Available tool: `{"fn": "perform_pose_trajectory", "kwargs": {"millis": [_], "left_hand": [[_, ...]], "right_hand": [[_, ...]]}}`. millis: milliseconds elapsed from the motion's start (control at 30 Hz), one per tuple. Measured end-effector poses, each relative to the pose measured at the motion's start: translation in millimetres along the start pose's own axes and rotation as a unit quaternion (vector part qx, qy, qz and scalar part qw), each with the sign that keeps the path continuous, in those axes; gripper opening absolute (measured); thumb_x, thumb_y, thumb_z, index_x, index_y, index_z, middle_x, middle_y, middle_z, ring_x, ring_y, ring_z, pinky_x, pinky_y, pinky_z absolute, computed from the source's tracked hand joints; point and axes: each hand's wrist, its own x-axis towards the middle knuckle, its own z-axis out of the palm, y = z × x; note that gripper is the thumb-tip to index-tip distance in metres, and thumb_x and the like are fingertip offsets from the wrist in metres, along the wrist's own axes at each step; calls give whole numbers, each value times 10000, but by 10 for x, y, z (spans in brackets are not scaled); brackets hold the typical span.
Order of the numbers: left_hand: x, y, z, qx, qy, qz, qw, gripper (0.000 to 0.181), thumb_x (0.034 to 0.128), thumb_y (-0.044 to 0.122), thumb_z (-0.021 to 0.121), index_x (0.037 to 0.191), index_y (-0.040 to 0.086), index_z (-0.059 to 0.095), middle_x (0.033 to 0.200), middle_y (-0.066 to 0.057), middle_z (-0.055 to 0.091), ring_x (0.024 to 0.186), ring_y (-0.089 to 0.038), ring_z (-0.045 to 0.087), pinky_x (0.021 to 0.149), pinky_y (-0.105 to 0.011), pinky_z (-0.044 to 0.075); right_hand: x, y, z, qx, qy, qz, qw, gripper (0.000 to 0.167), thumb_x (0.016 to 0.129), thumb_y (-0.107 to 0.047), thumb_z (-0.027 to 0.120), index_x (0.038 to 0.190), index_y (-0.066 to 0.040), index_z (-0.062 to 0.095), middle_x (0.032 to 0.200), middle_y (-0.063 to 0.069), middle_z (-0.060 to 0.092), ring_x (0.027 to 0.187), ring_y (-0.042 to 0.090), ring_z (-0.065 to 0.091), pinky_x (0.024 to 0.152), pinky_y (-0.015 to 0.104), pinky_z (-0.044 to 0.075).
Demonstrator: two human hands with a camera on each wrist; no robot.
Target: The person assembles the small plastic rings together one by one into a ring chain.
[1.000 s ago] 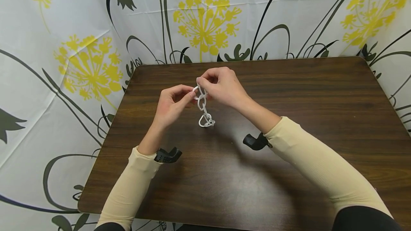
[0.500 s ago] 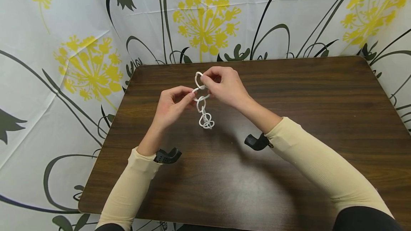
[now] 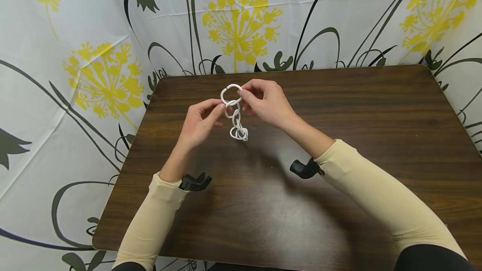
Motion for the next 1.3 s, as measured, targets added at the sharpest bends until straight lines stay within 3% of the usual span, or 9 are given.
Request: {"fn": "perform_pose_trajectory", "kwargs": {"millis": [133, 367, 533, 667, 767, 900, 1067, 1167, 1300], "left_hand": [[-5, 95, 7, -295, 178, 233, 9991, 242, 976, 34, 580, 1152, -119, 644, 1002, -281, 674, 826, -316, 656, 664, -484, 588], [16, 91, 13, -587, 403, 466, 9964, 197, 955, -13, 597, 1085, -152, 647, 992, -279, 667, 765, -154, 653, 620, -309, 595], [6, 89, 7, -667, 414, 515, 9956, 187, 945, -28, 605, 1065, -165, 645, 960, -304, 655, 758, -204, 652, 640, -395, 601], [-13, 86, -1, -670, 416, 546, 9954, 172, 938, -40, 609, 1051, -163, 651, 920, -320, 648, 741, -179, 654, 622, -333, 596], [-17, 73, -5, -669, 410, 583, 9952, 166, 936, -45, 609, 1042, -165, 651, 901, -312, 648, 728, -145, 646, 596, -229, 570], [-4, 22, -11, -670, 408, 624, 9950, 164, 934, -44, 611, 1039, -164, 653, 895, -301, 651, 731, -238, 642, 586, -209, 559], [52, -172, -17, -657, 397, 690, 9947, 177, 938, -20, 620, 1054, -150, 658, 900, -295, 657, 726, -223, 636, 580, -282, 575], [69, -245, -15, -666, 381, 751, 9942, 185, 941, 13, 635, 1055, -129, 670, 895, -285, 660, 730, -206, 642, 581, -311, 580], [63, -262, -17, -660, 406, 823, 9936, 168, 941, 45, 650, 1036, -88, 689, 882, -278, 660, 747, -298, 651, 584, -340, 585]], "right_hand": [[-5, 2, 5, 12, -28, -31, 10000, 155, 971, -132, 623, 988, 13, 676, 815, 152, 679, 718, 302, 666, 570, 340, 590], [-19, 8, 3, 9, -93, 167, 9998, 173, 967, -146, 631, 1016, 14, 675, 817, 129, 685, 698, 223, 665, 556, 338, 589], [-30, 18, -18, -96, -225, 234, 9994, 155, 957, -140, 644, 1029, -7, 680, 818, 136, 686, 702, 270, 671, 547, 326, 586], [-9, 65, -72, -401, -330, 145, 9985, 156, 945, -119, 654, 1053, -11, 684, 833, 139, 688, 671, 229, 668, 546, 301, 578], [39, 169, -162, -1015, -208, 59, 9946, 159, 938, -113, 652, 1062, -27, 700, 887, 106, 701, 669, 186, 667, 563, 270, 565], [104, 407, -318, -2182, -109, 365, 9752, 182, 931, -136, 625, 1061, -51, 720, 956, 87, 705, 751, 196, 662, 651, 286, 526], [135, 778, -453, -3423, -468, 1111, 9318, 238, 927, -177, 625, 1113, -53, 708, 1018, 108, 697, 910, 266, 630, 773, 429, 495], [124, 968, -498, -3932, -629, 1313, 9078, 298, 921, -197, 629, 1163, -32, 682, 1043, 132, 682, 957, 305, 618, 792, 484, 501], [98, 1146, -528, -4261, -661, 1431, 8908, 385, 908, -208, 626, 1227, 7, 641, 1059, 174, 665, 987, 350, 604, 800, 524, 503]]}}
